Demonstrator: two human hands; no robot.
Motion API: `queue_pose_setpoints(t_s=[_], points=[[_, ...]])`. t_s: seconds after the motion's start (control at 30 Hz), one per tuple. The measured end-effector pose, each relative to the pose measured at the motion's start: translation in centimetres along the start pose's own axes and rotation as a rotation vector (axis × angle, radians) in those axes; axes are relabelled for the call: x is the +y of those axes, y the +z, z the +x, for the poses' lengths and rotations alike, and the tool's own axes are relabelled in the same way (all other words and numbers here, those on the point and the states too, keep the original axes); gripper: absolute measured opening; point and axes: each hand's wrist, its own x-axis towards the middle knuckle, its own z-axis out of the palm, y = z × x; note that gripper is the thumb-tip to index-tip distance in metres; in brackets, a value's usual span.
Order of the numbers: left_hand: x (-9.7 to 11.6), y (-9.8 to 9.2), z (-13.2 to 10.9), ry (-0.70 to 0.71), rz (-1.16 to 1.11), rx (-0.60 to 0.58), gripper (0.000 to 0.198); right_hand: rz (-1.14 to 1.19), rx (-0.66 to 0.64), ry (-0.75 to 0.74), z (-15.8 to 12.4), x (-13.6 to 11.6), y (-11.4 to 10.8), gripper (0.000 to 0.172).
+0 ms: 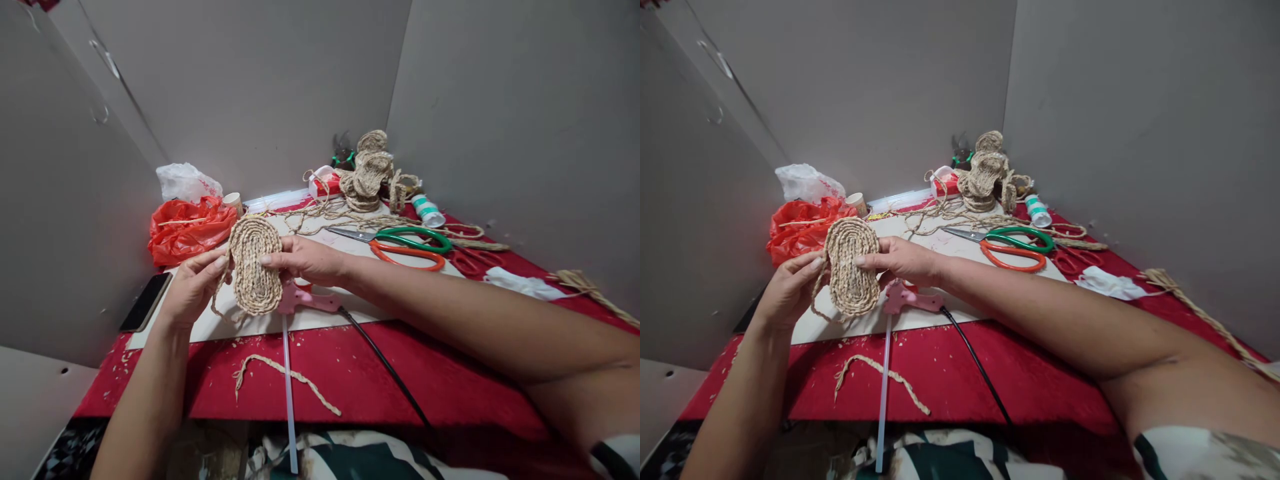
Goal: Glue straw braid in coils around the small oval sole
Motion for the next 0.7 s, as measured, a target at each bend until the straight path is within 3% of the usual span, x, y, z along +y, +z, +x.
queue_pose_setpoints(t_s=[0.3, 0.5, 0.7], points=[[-0.6, -0.1, 0.5, 0.067, -0.027, 0.054, 0.017, 0.002, 0.027, -0.007, -0.1, -0.4, 0.1, 0.022], [-1.7, -0.3, 0.6, 0.189, 0.099, 0.153, 0.019, -0.057, 0.073, -0.023, 0.2, 0.0, -0.2, 0.031], [-1.8, 0.6, 0.1, 0.271, 0.288, 0.248, 0.023, -0.06, 0.136, -0.059, 0.4, 0.3, -0.1, 0.028]])
